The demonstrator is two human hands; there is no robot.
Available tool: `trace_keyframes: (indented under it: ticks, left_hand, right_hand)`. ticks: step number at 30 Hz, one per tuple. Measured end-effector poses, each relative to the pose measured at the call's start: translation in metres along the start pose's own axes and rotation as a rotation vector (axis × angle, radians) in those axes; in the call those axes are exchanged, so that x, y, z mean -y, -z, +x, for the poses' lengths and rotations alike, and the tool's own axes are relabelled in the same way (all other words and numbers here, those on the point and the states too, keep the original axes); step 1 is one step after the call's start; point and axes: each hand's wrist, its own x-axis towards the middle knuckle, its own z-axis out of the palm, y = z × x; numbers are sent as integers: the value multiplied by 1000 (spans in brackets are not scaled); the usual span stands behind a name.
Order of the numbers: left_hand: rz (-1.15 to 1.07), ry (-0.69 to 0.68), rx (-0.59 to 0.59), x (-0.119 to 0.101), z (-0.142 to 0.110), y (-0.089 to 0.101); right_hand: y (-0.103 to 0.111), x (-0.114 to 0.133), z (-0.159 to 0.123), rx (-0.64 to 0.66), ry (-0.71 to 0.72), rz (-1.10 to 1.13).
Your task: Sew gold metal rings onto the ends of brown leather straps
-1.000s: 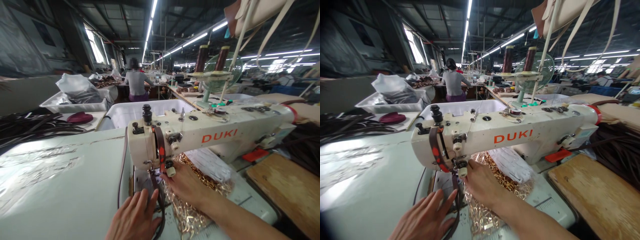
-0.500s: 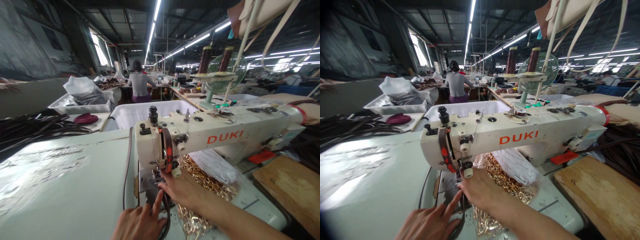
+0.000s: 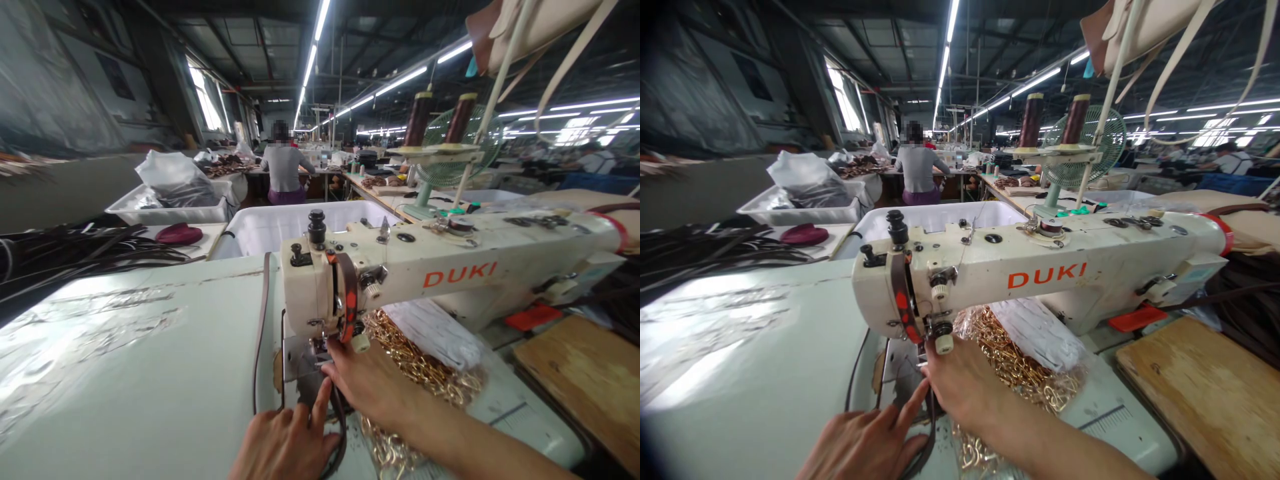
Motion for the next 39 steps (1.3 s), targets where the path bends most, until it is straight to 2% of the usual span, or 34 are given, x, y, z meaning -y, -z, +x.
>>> trace_keyframes:
  ticks: [5,8,14,21,26,31,36,39]
  left_hand:
    - [-100,12,-128,4,-2,-12]
    - [-16,26,-177,5,-2,-19]
    - [31,-108,-275,13,-3,-26]
    - [64,-171,-431,19,-3,-37]
    - [33,-285,-536,27,-1,-51]
    - [-122,-310,-562,34,-5,-56]
    - [-108,-288,-588,34,-2,-53]
    - [-97,-262,-568,33,1,-52]
  right_hand:
    - [-6,2,1,-46,-28,-157]
    - [-6,4,3,-48,-42,-173]
    - [0,3,0,-24,-18,-107]
    - [27,-30,-10,21,-59,14]
    - [28,-41,-11,111,111,107]
    - [20,-35,-13,153,170,74]
    - [18,-32,-13,109,120,125]
    - [18,-31,-13,112,142,152]
